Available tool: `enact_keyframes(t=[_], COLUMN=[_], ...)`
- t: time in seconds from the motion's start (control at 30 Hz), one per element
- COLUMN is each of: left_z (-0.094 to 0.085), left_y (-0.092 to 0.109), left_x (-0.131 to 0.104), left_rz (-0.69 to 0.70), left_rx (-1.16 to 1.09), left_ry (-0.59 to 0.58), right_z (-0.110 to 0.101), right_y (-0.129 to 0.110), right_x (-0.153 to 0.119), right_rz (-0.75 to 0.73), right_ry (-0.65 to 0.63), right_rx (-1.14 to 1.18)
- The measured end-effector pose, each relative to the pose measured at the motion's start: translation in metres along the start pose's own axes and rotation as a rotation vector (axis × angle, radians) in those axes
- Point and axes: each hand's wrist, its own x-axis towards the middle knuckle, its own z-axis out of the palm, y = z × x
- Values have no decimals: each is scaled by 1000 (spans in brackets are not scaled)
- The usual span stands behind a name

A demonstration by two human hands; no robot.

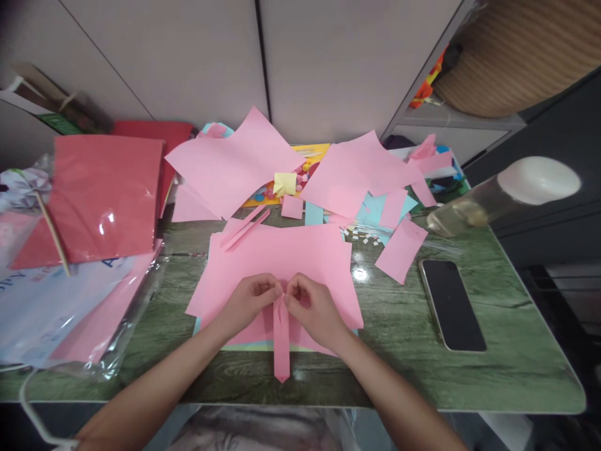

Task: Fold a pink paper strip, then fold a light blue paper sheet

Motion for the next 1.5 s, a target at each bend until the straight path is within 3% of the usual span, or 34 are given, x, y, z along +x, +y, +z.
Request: enact_keyframes(t=[0.17,0.4,0.57,0.8,1.5], left_z=[5,2,2,9,18], left_y=[-7,3,-2,-5,-6], left_x=[0,-2,0,-1,-6], left_rz=[10,14,-37,57,190], left_rx=[22,-44,-121,-71,-26], left_ry=[15,73,103,210,289], right_z=[0,-3,-4,0,10], right_y=[-1,4,5,1,6], right_x=[1,5,7,6,4], right_rz=[28,18,8,-7,-84], right_ry=[-28,35,80,120,206], right_rx=[7,80,91,86,-21])
